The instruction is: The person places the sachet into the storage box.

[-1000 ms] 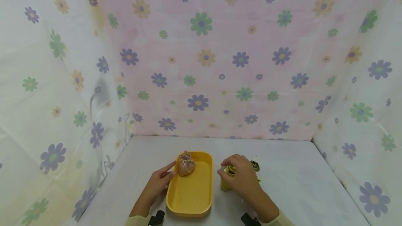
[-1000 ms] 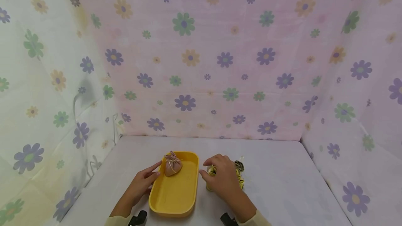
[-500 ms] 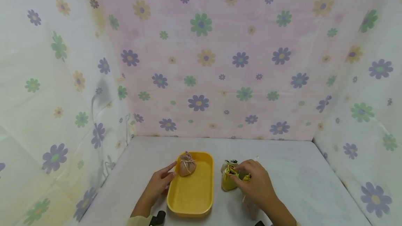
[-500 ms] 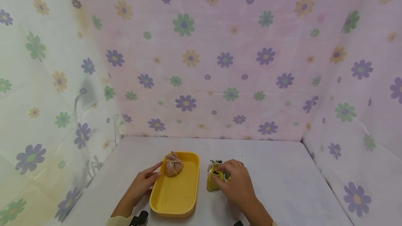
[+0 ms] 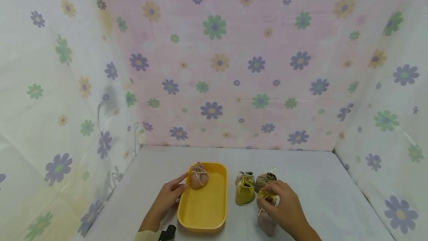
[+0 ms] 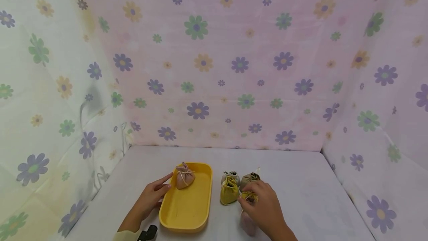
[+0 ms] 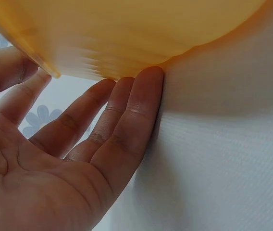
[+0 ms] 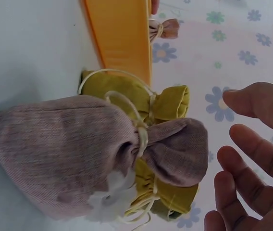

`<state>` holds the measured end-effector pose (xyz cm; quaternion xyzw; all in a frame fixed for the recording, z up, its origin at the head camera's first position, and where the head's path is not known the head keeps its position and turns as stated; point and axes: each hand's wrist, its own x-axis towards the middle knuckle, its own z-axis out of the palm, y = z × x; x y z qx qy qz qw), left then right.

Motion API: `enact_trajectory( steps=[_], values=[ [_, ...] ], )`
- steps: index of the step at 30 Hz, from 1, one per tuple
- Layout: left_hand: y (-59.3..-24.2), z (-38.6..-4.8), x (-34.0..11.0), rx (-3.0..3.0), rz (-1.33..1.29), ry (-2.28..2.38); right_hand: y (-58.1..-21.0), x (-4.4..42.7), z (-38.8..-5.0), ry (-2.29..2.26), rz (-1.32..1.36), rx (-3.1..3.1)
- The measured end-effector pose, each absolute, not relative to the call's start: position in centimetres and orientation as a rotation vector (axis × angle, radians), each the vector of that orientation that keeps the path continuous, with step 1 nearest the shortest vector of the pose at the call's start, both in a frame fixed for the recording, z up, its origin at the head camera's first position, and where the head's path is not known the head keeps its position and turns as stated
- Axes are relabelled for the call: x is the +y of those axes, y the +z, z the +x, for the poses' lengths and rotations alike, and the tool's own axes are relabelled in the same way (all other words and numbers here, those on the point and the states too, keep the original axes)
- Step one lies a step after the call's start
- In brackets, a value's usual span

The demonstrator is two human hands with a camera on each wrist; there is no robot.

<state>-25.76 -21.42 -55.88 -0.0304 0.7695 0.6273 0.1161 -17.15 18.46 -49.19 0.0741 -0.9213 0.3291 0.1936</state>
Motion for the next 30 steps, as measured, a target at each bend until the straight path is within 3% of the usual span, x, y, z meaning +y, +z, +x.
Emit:
enact_trajectory(
  steps=[30],
  values=[
    [-55.7,-25.5,-21.1,2.290,-0.139,1.807,-52.3,19.8,-16.4,0.893,0.131,-2.616]
  ],
)
